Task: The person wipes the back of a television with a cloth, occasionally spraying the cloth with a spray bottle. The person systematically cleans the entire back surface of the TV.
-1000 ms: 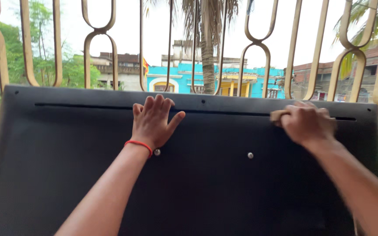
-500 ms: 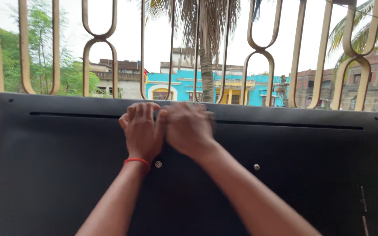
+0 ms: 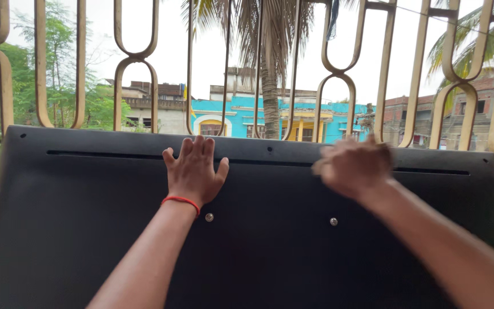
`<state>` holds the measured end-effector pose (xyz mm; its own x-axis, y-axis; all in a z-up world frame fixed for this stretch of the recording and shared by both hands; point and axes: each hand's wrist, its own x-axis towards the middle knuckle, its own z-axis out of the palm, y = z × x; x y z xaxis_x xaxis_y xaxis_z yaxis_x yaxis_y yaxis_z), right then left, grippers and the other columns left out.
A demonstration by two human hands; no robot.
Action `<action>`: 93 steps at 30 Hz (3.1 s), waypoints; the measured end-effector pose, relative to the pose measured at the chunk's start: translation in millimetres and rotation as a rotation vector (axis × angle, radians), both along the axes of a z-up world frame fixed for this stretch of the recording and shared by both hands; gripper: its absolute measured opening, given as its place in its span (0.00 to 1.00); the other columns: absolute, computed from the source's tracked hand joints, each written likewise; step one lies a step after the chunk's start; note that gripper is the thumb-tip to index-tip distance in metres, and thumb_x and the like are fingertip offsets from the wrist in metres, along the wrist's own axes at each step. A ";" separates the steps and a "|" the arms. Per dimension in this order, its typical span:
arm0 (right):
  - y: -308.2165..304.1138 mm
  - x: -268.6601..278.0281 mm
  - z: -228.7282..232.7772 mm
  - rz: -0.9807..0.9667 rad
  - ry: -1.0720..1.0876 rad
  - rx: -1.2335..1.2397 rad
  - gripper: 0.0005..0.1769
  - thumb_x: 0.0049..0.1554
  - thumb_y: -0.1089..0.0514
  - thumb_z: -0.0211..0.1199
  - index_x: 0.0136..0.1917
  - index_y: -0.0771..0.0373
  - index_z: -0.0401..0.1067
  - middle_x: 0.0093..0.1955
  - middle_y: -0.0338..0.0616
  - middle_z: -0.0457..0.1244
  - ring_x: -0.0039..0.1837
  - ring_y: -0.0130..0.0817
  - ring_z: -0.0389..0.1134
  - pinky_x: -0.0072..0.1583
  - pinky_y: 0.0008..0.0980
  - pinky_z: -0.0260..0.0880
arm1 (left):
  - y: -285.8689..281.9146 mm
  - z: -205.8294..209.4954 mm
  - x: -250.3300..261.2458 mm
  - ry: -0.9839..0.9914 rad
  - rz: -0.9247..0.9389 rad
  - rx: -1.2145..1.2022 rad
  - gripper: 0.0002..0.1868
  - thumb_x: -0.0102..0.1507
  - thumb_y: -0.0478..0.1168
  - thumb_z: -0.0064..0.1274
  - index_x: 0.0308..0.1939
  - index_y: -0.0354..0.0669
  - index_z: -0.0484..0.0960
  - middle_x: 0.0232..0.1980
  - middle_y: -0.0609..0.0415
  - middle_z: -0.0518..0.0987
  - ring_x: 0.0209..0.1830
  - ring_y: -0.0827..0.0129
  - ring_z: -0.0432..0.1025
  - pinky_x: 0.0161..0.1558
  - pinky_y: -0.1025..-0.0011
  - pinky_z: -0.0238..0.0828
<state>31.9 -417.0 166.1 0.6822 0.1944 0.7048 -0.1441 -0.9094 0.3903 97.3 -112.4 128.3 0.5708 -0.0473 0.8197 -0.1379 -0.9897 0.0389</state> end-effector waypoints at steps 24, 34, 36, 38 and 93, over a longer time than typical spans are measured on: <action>177.3 45.4 -19.7 0.896 -0.300 0.107 0.17 0.59 0.47 0.57 0.58 0.51 0.76 0.63 0.42 0.67 0.66 0.42 0.67 0.66 0.49 0.62 | 27.6 -13.5 20.4 -0.490 -0.370 -0.244 0.28 0.68 0.53 0.38 0.68 0.45 0.72 0.72 0.44 0.71 0.77 0.55 0.58 0.72 0.49 0.45; 15.6 38.1 -14.2 0.446 -0.035 0.379 0.18 0.68 0.42 0.47 0.55 0.51 0.73 0.54 0.37 0.68 0.56 0.37 0.70 0.60 0.38 0.72 | 28.3 -19.2 41.9 -0.256 -0.056 -0.004 0.30 0.68 0.57 0.34 0.71 0.52 0.66 0.78 0.50 0.61 0.79 0.62 0.52 0.73 0.39 0.35; -35.7 54.6 -18.3 0.447 -0.179 0.243 0.22 0.68 0.39 0.46 0.57 0.54 0.73 0.63 0.45 0.66 0.65 0.44 0.67 0.66 0.42 0.66 | 26.2 -18.6 40.8 -0.229 -0.037 0.000 0.31 0.67 0.57 0.33 0.72 0.52 0.65 0.78 0.51 0.59 0.79 0.62 0.51 0.72 0.38 0.34; -88.5 66.4 -24.5 0.432 -0.313 0.146 0.24 0.67 0.39 0.46 0.63 0.56 0.69 0.71 0.52 0.62 0.72 0.49 0.61 0.71 0.50 0.59 | 26.2 -18.5 37.0 -0.229 -0.051 -0.015 0.31 0.67 0.58 0.32 0.72 0.53 0.64 0.79 0.51 0.59 0.79 0.62 0.50 0.73 0.38 0.33; 164.0 53.1 -33.5 0.790 -0.094 0.233 0.21 0.61 0.46 0.55 0.66 0.49 0.69 0.76 0.40 0.57 0.80 0.40 0.51 0.76 0.55 0.43 | 25.9 -21.0 31.3 -0.237 -0.074 0.006 0.32 0.69 0.58 0.28 0.76 0.54 0.59 0.80 0.53 0.55 0.81 0.65 0.46 0.76 0.44 0.30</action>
<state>85.0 -253.0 132.6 0.3419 0.4335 0.8338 0.5488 -0.8123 0.1973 128.6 -86.5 107.2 0.3576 -0.0875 0.9298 -0.2149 -0.9766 -0.0092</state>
